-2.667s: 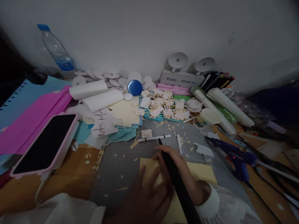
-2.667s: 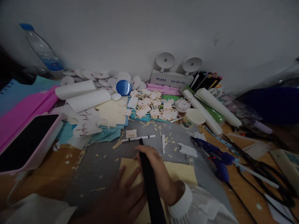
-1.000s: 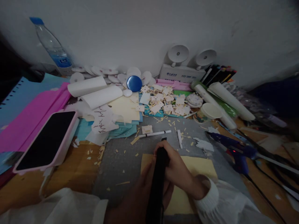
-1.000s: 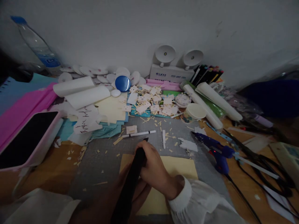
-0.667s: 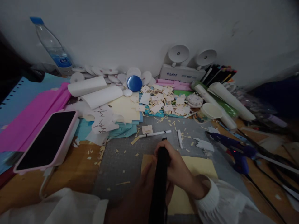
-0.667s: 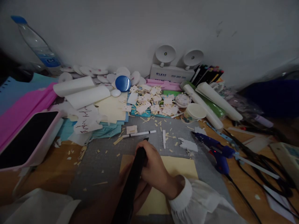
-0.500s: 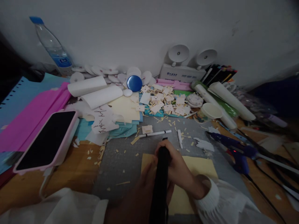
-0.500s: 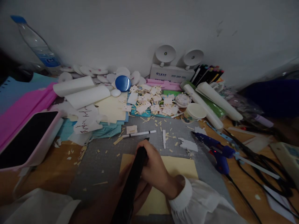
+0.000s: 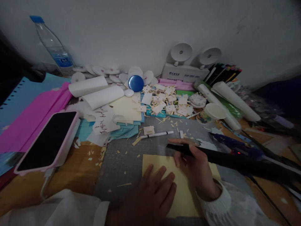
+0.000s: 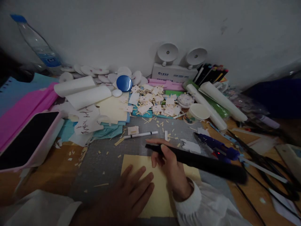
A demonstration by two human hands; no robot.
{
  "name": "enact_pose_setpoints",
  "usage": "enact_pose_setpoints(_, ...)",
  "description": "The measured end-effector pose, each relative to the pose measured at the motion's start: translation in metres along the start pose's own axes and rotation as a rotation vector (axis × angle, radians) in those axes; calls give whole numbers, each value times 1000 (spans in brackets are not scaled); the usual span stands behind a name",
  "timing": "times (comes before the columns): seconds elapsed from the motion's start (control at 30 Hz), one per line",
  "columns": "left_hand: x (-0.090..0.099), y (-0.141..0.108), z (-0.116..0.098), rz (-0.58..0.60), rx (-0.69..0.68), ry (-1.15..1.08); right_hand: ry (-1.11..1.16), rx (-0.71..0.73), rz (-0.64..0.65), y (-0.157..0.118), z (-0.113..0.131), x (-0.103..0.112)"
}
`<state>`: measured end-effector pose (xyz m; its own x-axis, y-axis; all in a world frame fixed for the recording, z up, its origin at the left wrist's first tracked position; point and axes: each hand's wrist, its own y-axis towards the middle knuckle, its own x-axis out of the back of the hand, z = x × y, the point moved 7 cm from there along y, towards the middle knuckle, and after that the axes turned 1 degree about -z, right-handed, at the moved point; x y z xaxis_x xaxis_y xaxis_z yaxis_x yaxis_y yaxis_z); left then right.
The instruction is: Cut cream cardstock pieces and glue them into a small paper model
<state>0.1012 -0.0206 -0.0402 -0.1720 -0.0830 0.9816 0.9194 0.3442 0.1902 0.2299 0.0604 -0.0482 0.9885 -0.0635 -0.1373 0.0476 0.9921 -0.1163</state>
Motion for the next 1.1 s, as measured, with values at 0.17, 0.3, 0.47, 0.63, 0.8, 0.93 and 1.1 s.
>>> enact_pose_setpoints(0.17,-2,0,0,-15,9,8,-23,-90,-155,2,-3,8)
enact_pose_setpoints(0.3,-2,-1,0,2,28,11,-43,-8,-262,3,3,16)
enact_pose_setpoints(0.47,-6,-3,-3,52,51,37,-49,53,-354,-1,8,22)
enact_pose_setpoints(0.63,-8,-6,-10,-8,62,120,-226,134,-321,-7,17,23)
enact_pose_setpoints(0.8,-9,-10,-14,-65,99,126,-380,151,-94,-13,23,16)
enact_pose_setpoints(0.93,-10,-10,-14,-65,105,127,-457,157,82,-19,21,7)
enact_pose_setpoints(1.1,-9,-9,-14,-76,113,110,-393,60,152,-22,10,-7)
